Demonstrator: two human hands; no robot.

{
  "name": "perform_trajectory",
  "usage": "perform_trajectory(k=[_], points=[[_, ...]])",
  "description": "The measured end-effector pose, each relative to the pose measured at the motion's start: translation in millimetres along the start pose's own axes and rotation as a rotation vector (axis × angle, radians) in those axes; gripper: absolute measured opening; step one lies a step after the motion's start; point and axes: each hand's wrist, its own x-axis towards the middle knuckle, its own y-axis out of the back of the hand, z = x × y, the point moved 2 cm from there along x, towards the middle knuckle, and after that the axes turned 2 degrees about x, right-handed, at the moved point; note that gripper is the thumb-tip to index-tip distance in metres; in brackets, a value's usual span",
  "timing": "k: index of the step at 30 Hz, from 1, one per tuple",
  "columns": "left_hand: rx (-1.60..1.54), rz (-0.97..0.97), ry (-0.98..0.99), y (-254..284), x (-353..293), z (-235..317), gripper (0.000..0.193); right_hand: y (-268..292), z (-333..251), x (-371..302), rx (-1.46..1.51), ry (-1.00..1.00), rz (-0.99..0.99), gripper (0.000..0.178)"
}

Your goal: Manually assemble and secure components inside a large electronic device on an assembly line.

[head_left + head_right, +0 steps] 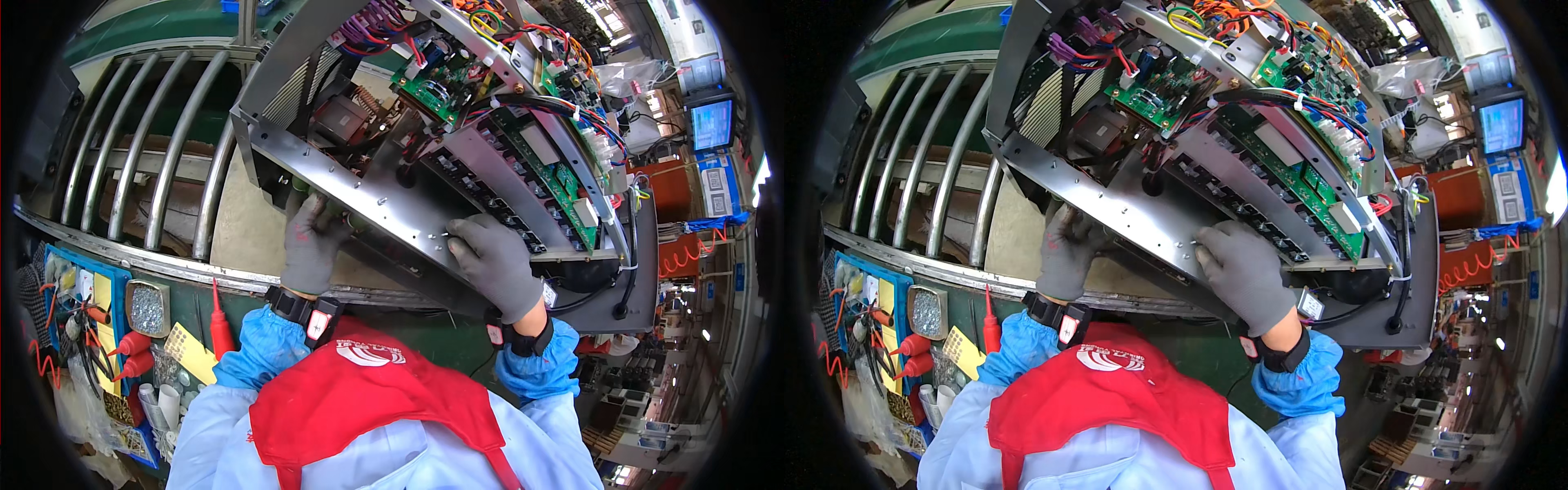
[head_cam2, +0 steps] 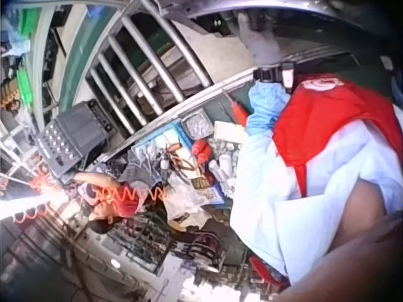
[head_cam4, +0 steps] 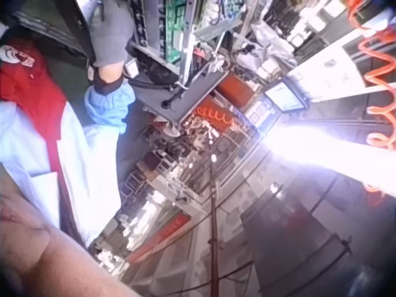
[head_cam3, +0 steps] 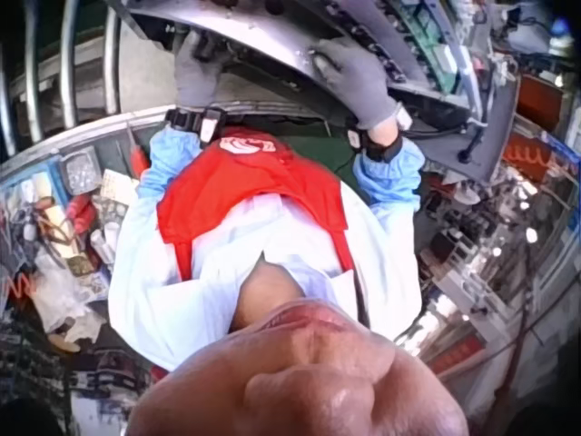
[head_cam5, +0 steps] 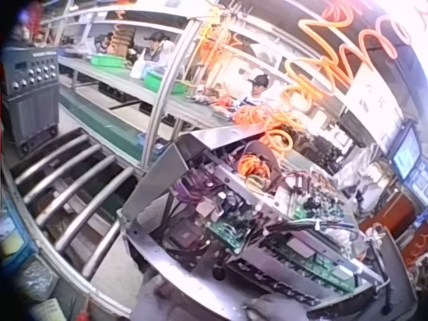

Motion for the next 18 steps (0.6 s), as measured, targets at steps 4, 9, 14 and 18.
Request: perform_trajectory(k=[4, 9, 14, 18], points=[[-0.01, 0.003, 0.001, 0.0, 1.0, -0.6, 0.032, -6.6, 0.5, 6.7, -0.071, -0.024, 0.056, 0.017], [-0.017, 0.024, -0.003, -5.7, -1.0, 5.0, 0.032, -4.8, 0.1, 10.5, -0.047, -0.017, 0.107, 0.016], [-0.02, 0.002, -0.046, -12.0, -5.6, 8.5, 0.034, -4.7, -3.7, 11.4, -0.088, 0.018, 0.025, 0.013], [-0.042, 0.022, -0.004, -10.0, -2.4, 8.0, 0.037, -11.5, -2.1, 17.7, -0.247, 0.076, -0.013, 0.011]])
